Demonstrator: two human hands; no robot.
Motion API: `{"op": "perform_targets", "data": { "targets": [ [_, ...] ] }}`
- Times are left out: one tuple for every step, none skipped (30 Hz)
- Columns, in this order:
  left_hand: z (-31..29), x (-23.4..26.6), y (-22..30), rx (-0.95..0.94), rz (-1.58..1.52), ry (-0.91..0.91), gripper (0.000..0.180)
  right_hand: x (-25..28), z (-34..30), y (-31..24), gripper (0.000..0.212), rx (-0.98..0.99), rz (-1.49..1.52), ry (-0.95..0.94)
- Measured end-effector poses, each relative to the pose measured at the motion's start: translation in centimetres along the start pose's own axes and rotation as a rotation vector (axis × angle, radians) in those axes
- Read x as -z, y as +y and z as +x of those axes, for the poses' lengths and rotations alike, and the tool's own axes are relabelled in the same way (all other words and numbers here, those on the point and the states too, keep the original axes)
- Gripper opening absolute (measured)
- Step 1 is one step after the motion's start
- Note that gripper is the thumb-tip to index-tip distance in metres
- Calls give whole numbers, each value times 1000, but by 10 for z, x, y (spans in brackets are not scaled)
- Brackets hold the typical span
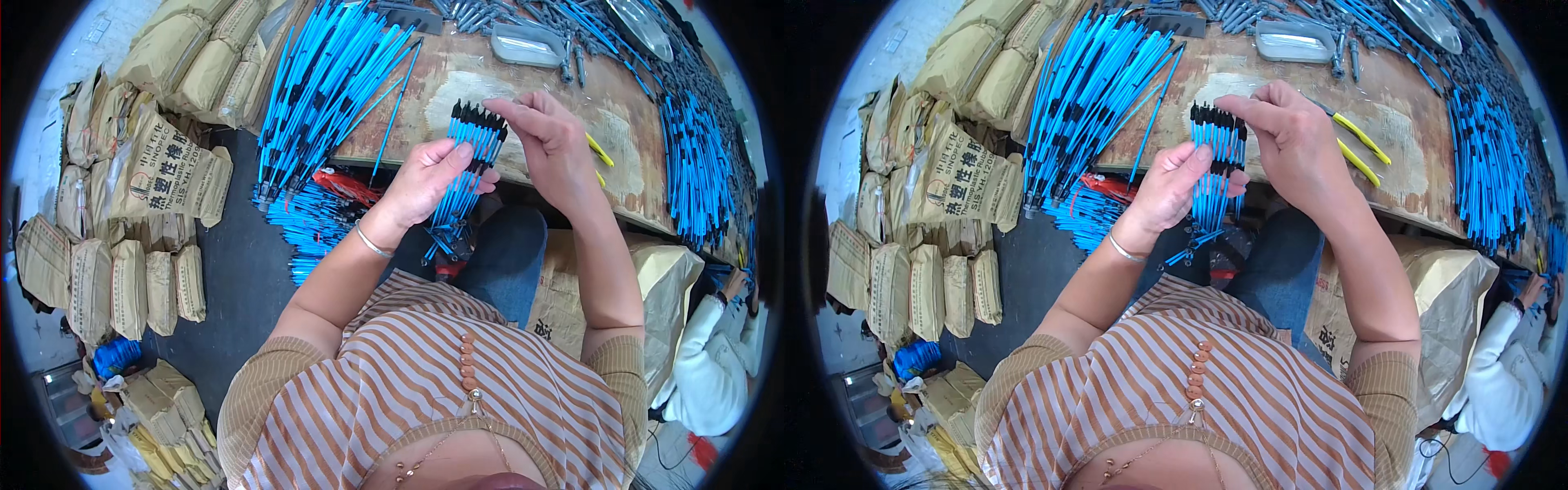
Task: The worker is assembling writing pens by attaching tips to barrels and organizing them into rows for further processing.
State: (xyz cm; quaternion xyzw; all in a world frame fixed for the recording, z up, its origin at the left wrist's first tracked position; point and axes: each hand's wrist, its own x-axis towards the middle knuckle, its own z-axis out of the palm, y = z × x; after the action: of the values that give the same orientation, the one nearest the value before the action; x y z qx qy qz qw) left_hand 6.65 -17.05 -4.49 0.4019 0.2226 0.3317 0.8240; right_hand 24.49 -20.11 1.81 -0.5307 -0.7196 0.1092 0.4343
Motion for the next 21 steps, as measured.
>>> {"op": "perform_targets", "data": {
  "targets": [
    [0,0,0,3,3,0,25,1,0,1,33,21,-41,-12],
    [-1,1,0,7,5,1,26,2,1,2,34,42,-82,-24],
    [-1,1,0,10,8,1,26,3,0,3,34,63,-122,-35],
    [-1,1,0,14,11,-1,26,3,0,2,34,59,-121,-32],
    [-1,0,0,12,14,4,26,3,0,2,34,65,-135,-30],
    [-1,0,1,9,17,9,26,3,1,0,33,70,-148,-28],
    [-1,0,1,7,20,14,25,3,1,-1,33,76,-161,-25],
    [-1,0,1,5,24,19,25,3,2,-2,32,82,-175,-23],
    [-1,-1,2,7,28,17,25,3,2,-3,32,79,-174,-19],
    [-1,-1,2,10,37,22,25,3,1,-5,31,83,-183,-18],
    [-1,-1,2,14,46,27,25,3,1,-6,31,87,-192,-18],
    [-2,-1,3,17,55,31,25,4,0,-8,30,91,-201,-17],
    [-2,-2,3,20,65,36,25,4,0,-8,29,95,-210,-16],
    [-2,-2,3,22,69,34,25,4,-1,-8,29,93,-209,-12],
    [-2,-2,2,11,66,28,25,4,-1,-9,29,80,-164,-14],
    [-2,-2,2,-1,63,22,25,5,-1,-9,29,67,-120,-17],
    [-2,-2,1,-13,61,16,25,5,-2,-9,28,54,-75,-19],
    [-1,-2,1,-24,58,9,25,5,-2,-9,28,42,-30,-22],
    [-1,-2,1,-22,61,7,25,5,-2,-9,28,40,-30,-18],
    [-1,-2,0,-25,64,6,25,5,-3,-10,28,50,-40,-15],
    [-1,-2,0,-29,67,5,25,5,-3,-10,29,61,-51,-13]
  ]
}}
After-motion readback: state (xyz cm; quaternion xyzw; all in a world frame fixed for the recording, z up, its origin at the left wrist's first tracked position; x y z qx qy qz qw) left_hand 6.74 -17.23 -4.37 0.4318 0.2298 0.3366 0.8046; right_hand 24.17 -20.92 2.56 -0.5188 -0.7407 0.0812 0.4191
